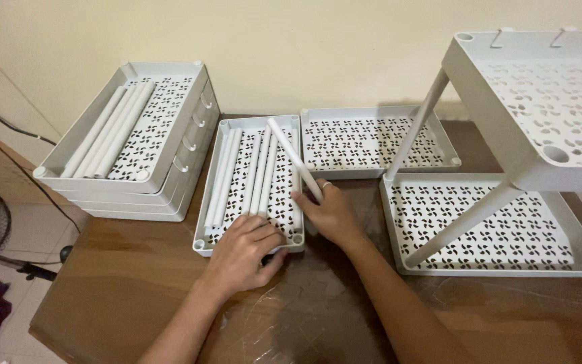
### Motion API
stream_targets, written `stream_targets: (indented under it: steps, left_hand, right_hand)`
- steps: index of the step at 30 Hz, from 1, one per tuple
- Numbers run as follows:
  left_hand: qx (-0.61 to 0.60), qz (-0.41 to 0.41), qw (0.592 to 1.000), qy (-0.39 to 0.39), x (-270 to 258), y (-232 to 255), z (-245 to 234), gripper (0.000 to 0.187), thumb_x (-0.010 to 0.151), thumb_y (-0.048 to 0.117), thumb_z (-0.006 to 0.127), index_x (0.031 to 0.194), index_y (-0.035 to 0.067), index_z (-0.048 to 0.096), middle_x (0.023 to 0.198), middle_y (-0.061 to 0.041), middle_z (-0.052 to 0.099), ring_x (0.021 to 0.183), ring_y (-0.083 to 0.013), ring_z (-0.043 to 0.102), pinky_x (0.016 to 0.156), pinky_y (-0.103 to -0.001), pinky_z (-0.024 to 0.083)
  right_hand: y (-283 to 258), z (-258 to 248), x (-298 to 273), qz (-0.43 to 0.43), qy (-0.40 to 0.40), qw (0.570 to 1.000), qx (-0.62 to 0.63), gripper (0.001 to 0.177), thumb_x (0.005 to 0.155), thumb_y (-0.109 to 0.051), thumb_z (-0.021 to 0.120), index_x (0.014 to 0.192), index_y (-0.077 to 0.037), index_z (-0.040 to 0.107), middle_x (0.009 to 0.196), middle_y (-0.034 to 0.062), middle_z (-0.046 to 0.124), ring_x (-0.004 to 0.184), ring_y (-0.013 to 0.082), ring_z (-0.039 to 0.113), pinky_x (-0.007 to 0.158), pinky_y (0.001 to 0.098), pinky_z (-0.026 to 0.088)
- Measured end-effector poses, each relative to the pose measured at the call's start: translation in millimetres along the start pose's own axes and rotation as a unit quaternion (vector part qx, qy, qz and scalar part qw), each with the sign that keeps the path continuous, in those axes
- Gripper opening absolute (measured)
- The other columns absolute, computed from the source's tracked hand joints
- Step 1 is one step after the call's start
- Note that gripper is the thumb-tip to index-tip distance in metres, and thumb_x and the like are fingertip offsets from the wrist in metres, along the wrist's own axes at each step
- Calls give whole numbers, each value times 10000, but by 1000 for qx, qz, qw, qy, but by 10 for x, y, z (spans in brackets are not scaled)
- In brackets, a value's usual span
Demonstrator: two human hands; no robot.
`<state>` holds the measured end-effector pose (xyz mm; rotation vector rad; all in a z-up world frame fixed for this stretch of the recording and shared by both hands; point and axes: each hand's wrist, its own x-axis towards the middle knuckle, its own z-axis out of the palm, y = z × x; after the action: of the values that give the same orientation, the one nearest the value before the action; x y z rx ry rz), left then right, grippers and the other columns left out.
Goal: The person assembles a white plastic shelving unit by inserting cylindrical poles into perforated trays. They connect multiple trays with poles to form a multi-tiered structure on a wooden table.
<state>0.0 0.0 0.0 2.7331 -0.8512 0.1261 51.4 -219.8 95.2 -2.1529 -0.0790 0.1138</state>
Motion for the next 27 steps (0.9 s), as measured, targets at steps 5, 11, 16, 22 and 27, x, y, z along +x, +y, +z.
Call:
stream_targets:
  steps: [5, 11, 16, 22, 27]
  left_hand:
    - [19, -195, 963, 186, 175, 185, -512, 429, 937, 412, 648, 1224, 92, 654, 1472, -153, 547, 1416, -370, 457, 1189, -506, 345]
    - [47, -352, 934, 39, 502, 249, -780, 1071, 880, 779, 525, 1538, -29, 279, 1556, -375, 261, 1477, -505, 211, 1171, -566, 230]
    - [-10, -415, 910, -16, 740, 302, -807, 1254, 760, 916, 523, 1609, 72, 150, 1599, -386, 126, 1508, -508, 112, 1172, -626, 147]
    - [-40, -433, 900, -25, 833, 324, -789, 1306, 677, 855, 675, 1625, 126, 150, 1557, -339, 252, 1484, -468, 188, 1201, -577, 161]
    - [-90, -419, 903, 26, 987, 473, -782, 1208, 674, 639, 823, 1589, 119, 229, 1528, -295, 325, 1434, -443, 282, 1149, -542, 293]
  right_hand:
    - [102, 77, 41, -51, 45, 997, -28, 506, 840, -391, 752, 1118, 26, 683, 906, 213, 746, 820, 332, 754, 744, 428, 568]
    - [164, 133, 40, -115, 97, 987, -56, 418, 855, -362, 759, 1046, 8, 723, 906, 233, 726, 824, 362, 725, 735, 443, 551]
    - [208, 172, 48, -94, 79, 992, -12, 357, 874, -324, 699, 1054, -17, 722, 870, 199, 755, 794, 331, 746, 712, 425, 556]
    - [388, 157, 172, -84, 47, 994, 52, 327, 928, -284, 662, 1076, 3, 715, 791, 158, 741, 712, 243, 710, 664, 396, 540]
    - [487, 137, 261, -29, -15, 980, 197, 313, 968, -252, 639, 1068, 31, 726, 676, 63, 638, 535, 139, 545, 485, 328, 440]
